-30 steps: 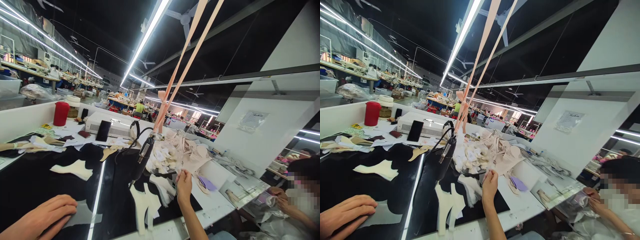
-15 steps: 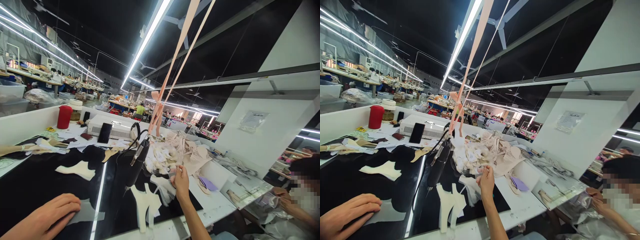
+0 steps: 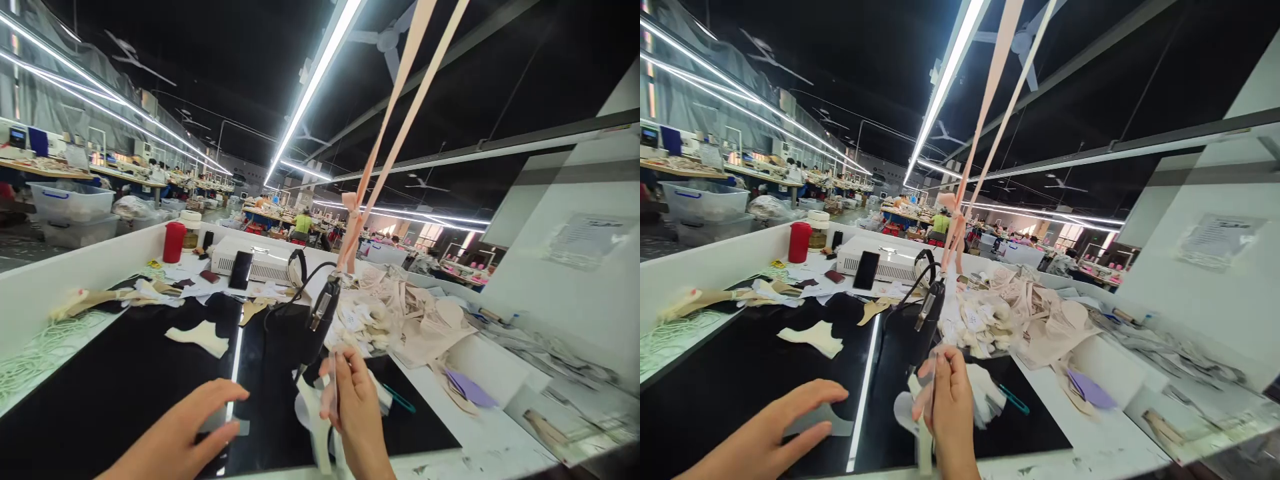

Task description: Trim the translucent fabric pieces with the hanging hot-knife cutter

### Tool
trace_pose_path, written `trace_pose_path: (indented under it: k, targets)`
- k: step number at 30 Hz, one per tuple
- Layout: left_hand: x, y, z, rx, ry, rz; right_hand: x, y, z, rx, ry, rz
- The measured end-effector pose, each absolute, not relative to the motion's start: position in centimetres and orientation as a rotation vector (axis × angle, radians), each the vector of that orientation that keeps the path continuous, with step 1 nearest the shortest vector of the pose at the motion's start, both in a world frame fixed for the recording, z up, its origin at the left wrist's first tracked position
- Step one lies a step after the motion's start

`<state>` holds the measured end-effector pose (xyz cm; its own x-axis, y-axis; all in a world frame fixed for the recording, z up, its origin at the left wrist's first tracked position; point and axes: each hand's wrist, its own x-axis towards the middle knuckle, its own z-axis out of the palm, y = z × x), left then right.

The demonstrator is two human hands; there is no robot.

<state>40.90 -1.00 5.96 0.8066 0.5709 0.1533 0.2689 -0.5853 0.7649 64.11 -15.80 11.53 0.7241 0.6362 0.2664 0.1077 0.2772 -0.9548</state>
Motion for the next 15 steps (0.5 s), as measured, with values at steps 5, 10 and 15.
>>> trace_pose_path:
  k: [5, 10, 15]
  targets:
    - [45.1, -4.7, 8.7, 2.042, 0.503, 0.459, 60.3, -13.7, 10.0, -1.237, -0.798, 0.567]
    - [44.2, -3.4, 9.0, 1.902, 0.512, 0.425, 59.3, -13.5, 10.0, -1.24, -0.791, 0.573]
    - [37.6, 1.7, 10.3, 2.0, 0.736, 0.468, 58.8, -14.0, 9.5, -1.355, -0.833, 0.594]
